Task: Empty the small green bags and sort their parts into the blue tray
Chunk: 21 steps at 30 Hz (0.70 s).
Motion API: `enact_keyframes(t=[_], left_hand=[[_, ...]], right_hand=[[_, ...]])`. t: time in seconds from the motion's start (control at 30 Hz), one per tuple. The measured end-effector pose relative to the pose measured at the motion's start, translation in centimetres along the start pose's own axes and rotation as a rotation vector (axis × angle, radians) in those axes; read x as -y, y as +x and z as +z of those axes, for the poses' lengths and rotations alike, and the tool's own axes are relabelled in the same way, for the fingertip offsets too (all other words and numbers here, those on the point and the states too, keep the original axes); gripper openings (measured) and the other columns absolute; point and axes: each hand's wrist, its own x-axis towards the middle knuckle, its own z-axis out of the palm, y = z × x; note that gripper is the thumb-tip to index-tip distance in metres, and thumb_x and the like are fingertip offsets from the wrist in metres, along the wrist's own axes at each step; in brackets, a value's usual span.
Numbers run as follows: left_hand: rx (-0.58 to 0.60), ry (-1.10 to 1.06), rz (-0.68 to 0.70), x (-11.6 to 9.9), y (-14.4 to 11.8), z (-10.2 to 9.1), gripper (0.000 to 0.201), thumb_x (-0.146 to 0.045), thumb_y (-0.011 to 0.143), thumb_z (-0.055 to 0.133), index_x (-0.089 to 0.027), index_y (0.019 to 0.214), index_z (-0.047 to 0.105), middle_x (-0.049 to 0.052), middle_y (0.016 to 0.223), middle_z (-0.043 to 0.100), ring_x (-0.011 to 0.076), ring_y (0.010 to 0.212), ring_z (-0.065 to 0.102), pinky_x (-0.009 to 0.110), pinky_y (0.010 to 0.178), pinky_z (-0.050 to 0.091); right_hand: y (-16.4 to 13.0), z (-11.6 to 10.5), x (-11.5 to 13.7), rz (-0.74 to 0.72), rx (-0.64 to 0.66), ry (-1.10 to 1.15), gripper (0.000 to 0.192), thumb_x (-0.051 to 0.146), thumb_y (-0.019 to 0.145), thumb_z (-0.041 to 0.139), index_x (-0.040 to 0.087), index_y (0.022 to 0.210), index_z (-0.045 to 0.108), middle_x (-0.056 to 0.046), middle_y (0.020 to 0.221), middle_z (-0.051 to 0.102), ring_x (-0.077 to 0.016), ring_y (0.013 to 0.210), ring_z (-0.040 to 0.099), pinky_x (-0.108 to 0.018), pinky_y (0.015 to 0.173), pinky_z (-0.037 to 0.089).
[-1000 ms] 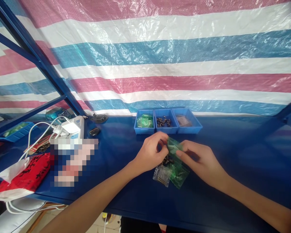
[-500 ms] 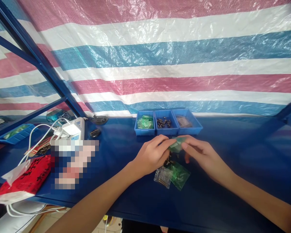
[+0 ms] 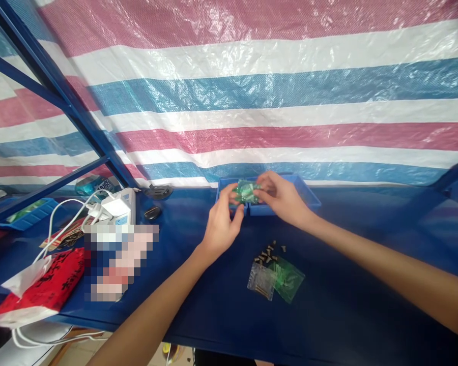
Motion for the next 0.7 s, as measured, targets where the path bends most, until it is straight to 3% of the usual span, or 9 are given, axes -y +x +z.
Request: enact_keyframes(t=[0.07, 0.13, 0.23, 0.43, 0.6, 0.7], left_hand=[[-0.031, 0.117, 0.021, 1.6, 0.7, -0.5, 0.047, -0.02, 0.096, 0.056, -0.022, 0.142, 0.048, 0.009, 0.123, 0.066, 0.0235, 0.114, 0.064, 0.036, 0.094, 0.056], [-0.033, 0.229, 0.007, 3.3, 1.1, -0.8, 0.036, -0.017, 0.094, 0.056, -0.021, 0.13, 0.06, 0.008, 0.125, 0.067, 0.0277, 0.123, 0.059, 0.043, 0.105, 0.05], [-0.031, 0.259, -0.083, 5.1, 1.1, -0.6, 0.031, -0.023, 0.097, 0.054, -0.019, 0.125, 0.065, 0.011, 0.132, 0.066, 0.0295, 0.128, 0.058, 0.048, 0.112, 0.046], [0.084, 0.275, -0.133, 6.1, 0.8, 0.2, 0.044, -0.035, 0.102, 0.047, -0.019, 0.141, 0.06, 0.011, 0.156, 0.049, 0.0309, 0.147, 0.042, 0.051, 0.124, 0.034], [0.152, 0.314, -0.17, 6.0, 0.7, 0.2, 0.049, -0.04, 0.105, 0.042, -0.019, 0.147, 0.055, 0.011, 0.164, 0.037, 0.0339, 0.154, 0.028, 0.055, 0.126, 0.026], [0.136, 0.307, -0.186, 5.9, 0.5, 0.1, 0.051, -0.041, 0.105, 0.042, -0.023, 0.152, 0.049, 0.014, 0.164, 0.035, 0.0355, 0.153, 0.029, 0.06, 0.123, 0.027]], right_hand=[[3.1, 1.1, -0.7, -0.026, 0.041, -0.142, 0.022, 0.025, 0.095, 0.059, 0.024, 0.117, 0.054, 0.002, 0.075, 0.066, -0.019, 0.066, 0.066, -0.032, 0.066, 0.052], [5.8, 2.2, -1.6, -0.027, 0.129, -0.38, 0.03, 0.022, 0.097, 0.056, 0.021, 0.127, 0.054, -0.001, 0.084, 0.071, -0.0192, 0.075, 0.068, -0.032, 0.074, 0.052], [8.4, 3.7, -3.0, 0.001, 0.205, -0.495, 0.022, 0.02, 0.093, 0.062, 0.017, 0.114, 0.066, -0.006, 0.088, 0.074, -0.0213, 0.082, 0.068, -0.032, 0.077, 0.051], [9.0, 4.9, -3.6, -0.02, 0.272, -0.655, 0.017, 0.018, 0.091, 0.063, 0.017, 0.101, 0.077, -0.014, 0.113, 0.071, -0.0288, 0.106, 0.064, -0.034, 0.085, 0.048], [8.9, 4.2, -3.3, -0.08, 0.35, -0.669, 0.021, 0.023, 0.095, 0.06, 0.016, 0.093, 0.08, -0.014, 0.099, 0.071, -0.032, 0.106, 0.062, -0.039, 0.088, 0.049], [9.0, 3.6, -3.4, -0.124, 0.348, -0.64, 0.022, 0.026, 0.096, 0.061, 0.015, 0.102, 0.079, -0.015, 0.099, 0.069, -0.0323, 0.108, 0.061, -0.043, 0.092, 0.049]])
